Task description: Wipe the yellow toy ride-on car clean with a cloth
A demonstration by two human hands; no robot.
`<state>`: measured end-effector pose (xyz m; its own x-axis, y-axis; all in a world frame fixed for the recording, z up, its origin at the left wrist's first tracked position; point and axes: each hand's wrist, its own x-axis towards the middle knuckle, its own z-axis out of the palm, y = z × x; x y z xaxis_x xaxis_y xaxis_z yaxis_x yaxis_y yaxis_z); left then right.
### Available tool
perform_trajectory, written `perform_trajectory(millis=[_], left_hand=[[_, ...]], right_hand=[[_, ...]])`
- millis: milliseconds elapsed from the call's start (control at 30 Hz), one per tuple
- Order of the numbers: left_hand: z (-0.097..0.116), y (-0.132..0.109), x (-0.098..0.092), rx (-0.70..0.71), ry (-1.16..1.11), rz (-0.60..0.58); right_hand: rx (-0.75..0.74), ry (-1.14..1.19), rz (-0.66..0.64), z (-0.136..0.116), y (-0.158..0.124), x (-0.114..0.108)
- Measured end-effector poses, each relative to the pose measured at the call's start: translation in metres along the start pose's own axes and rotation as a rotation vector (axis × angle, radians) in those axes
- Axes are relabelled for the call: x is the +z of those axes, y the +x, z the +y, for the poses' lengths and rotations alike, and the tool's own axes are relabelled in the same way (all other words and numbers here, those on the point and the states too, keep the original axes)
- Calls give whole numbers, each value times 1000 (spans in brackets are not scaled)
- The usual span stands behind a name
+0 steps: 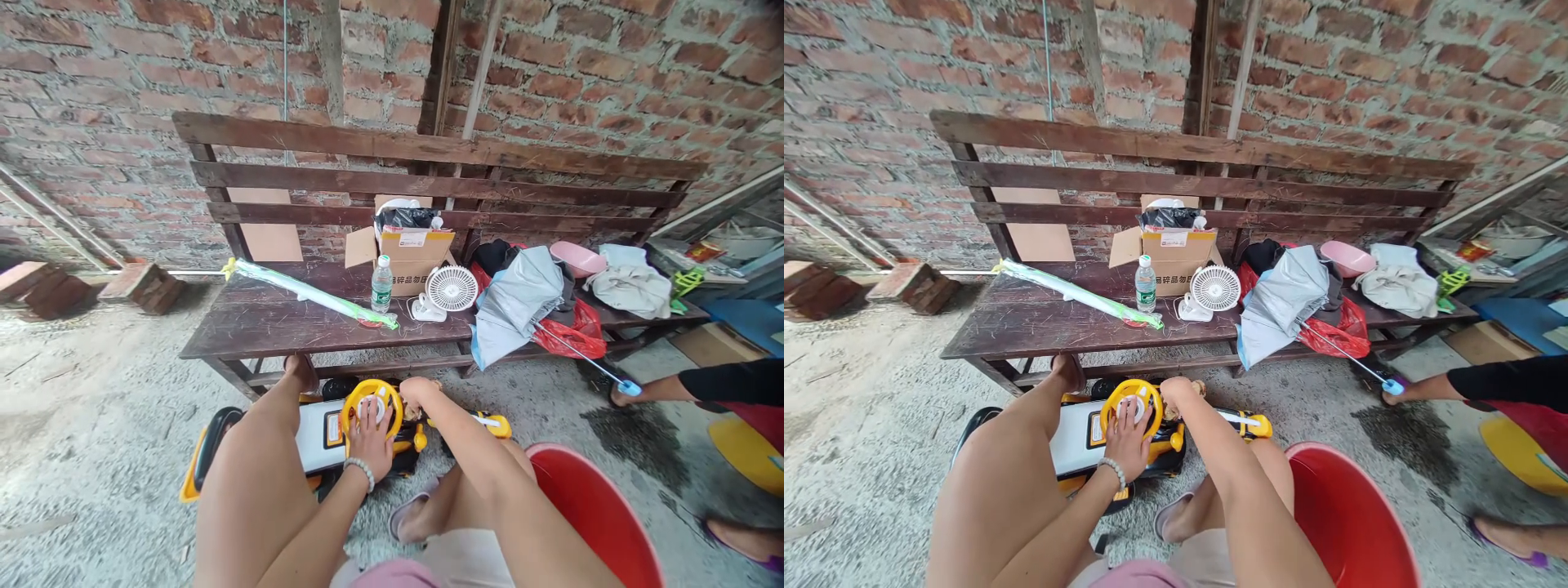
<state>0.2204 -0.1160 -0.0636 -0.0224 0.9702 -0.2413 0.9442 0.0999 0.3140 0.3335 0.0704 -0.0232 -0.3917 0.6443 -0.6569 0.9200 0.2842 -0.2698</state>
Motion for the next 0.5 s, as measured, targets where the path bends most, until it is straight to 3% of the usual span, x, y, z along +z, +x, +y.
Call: perform_trajectory(millis=[100,267,400,500], left_hand=[[1,0,0,-8,-2,8],[0,-1,3,-4,-8,26],[-2,-2,5,5,-28,17],[0,-2,7,-4,-12,36]], right_hand=[[17,37,-12,5,11,3],[55,229,62,36,18,-3],[133,376,144,75,10,-4],[238,465,283,117,-8,0]])
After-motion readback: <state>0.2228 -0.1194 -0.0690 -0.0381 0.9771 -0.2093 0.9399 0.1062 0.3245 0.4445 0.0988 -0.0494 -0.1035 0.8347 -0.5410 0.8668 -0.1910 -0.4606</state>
